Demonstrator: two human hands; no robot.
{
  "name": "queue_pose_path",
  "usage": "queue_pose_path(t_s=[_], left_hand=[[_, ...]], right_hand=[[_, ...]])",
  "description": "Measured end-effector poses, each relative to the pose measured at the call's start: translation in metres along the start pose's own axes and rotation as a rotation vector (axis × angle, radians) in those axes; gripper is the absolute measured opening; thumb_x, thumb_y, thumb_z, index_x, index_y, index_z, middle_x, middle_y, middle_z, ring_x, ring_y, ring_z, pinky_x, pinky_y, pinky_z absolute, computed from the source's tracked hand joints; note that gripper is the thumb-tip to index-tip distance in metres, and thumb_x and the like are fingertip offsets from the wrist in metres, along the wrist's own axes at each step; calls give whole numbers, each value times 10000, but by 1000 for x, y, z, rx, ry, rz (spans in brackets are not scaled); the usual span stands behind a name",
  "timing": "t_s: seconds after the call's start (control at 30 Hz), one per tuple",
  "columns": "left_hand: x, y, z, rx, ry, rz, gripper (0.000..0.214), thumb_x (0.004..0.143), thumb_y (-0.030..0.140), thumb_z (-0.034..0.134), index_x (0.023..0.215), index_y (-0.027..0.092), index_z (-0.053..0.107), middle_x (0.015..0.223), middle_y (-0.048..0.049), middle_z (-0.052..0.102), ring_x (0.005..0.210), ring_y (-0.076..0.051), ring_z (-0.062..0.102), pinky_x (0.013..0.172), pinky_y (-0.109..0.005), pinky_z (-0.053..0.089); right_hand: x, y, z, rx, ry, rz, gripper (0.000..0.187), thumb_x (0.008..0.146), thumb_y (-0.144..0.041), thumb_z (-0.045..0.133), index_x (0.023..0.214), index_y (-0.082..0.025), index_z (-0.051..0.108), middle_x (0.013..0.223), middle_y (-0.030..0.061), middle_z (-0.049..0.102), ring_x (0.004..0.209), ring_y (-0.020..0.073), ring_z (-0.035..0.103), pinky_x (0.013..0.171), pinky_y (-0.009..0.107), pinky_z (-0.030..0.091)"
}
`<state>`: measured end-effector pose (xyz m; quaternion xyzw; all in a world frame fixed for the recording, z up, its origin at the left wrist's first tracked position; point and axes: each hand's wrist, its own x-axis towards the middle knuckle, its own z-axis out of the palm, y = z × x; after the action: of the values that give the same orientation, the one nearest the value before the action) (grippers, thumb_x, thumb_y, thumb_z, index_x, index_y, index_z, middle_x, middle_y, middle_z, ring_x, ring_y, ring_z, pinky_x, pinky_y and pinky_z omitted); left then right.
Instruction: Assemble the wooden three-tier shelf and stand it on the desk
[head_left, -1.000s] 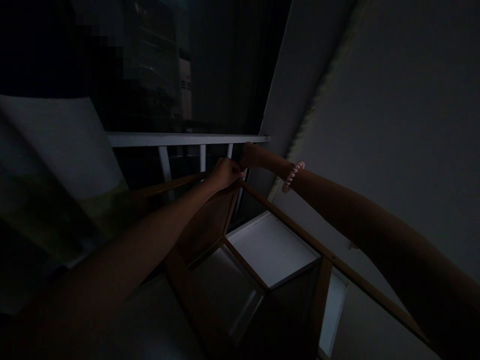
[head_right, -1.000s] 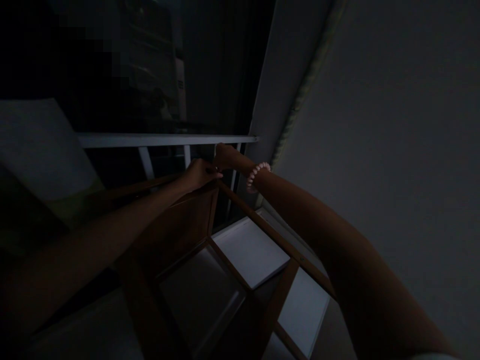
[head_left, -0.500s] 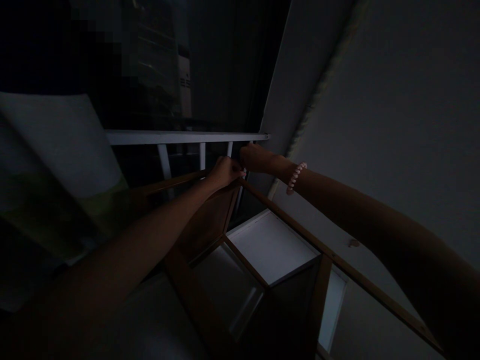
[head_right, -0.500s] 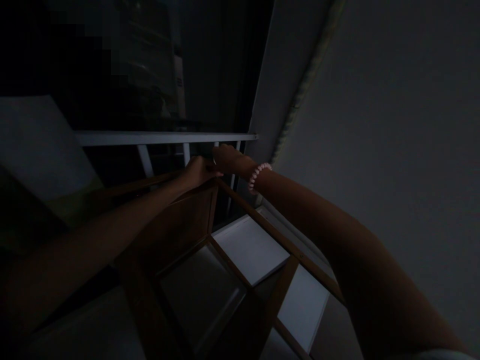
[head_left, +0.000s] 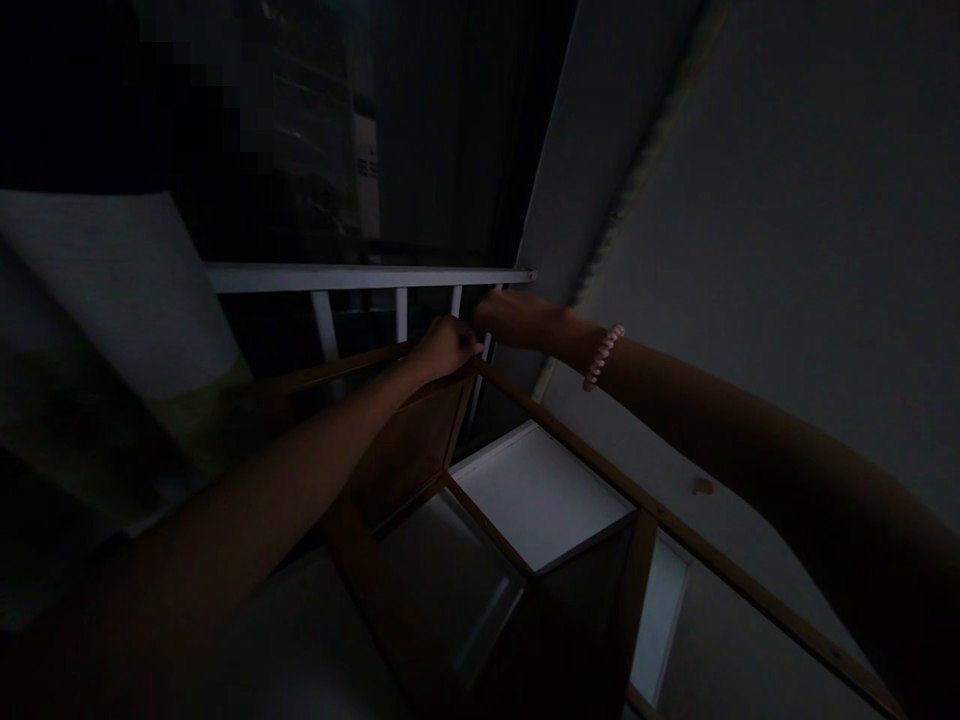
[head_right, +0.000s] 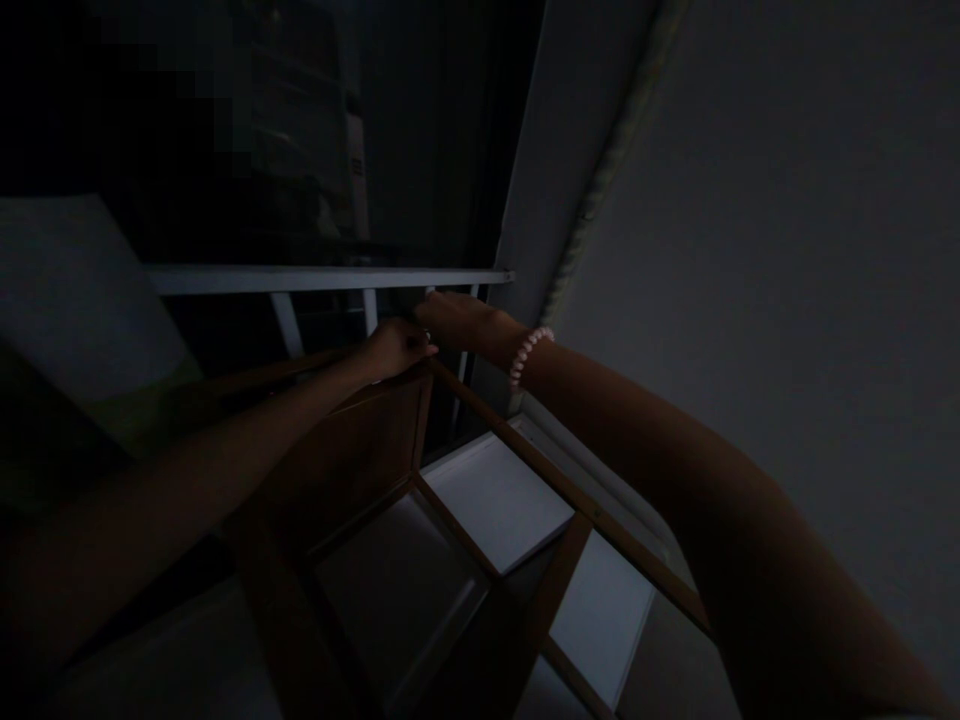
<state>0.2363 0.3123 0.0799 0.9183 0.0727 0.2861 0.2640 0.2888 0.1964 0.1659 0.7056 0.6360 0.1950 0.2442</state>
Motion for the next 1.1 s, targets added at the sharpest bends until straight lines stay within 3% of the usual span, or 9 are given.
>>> queue_pose_path(t_s=[0.1,0.23,0.43,0.53,0.77,1.1], left_hand=[[0,2,0,1,6,-15,172,658,199,600,514,110,568,609,-42,609,571,-120,512,552,-237,331],[0,1,0,-35,3,-34,140,648,194,602,537,111,585,622,-45,624,584,-126,526,544,-231,343],[-2,2,-3,-126,-21,-84,150,608,266,659,601,118,639,626,-50,644,602,-150,547,522,-224,357],[-1,3,-2,-87,1,-84,164,607,274,665,607,111,643,625,-46,638,610,-144,542,537,-223,349],[2,1,-1,-86,-41,-63,178,643,244,621,523,120,578,528,-15,566,547,-116,499,528,-225,333],[1,0,1,-90,-22,-34,173,629,259,613,523,132,563,552,-20,578,579,-132,514,562,-239,351]], right_hand=[[-5,-4,-1,32,73,-23,274,854,-97,386,1048,-110,580,1005,135,604,909,202,587,701,278,441],[-5,-10,-2,88,39,-1,257,828,-104,432,1021,-124,601,1015,127,604,932,222,582,706,290,444],[12,-8,7,261,65,276,335,821,-280,454,1052,-67,570,964,176,613,901,259,594,646,278,459],[18,-6,8,339,12,345,375,820,-293,457,1096,-52,538,974,179,607,881,246,601,616,243,452],[9,-4,3,226,4,124,278,817,-141,448,1063,-72,558,983,147,607,900,220,588,682,257,432],[5,-2,2,75,59,64,276,839,-101,388,1044,-66,570,975,149,606,922,198,563,721,255,420]])
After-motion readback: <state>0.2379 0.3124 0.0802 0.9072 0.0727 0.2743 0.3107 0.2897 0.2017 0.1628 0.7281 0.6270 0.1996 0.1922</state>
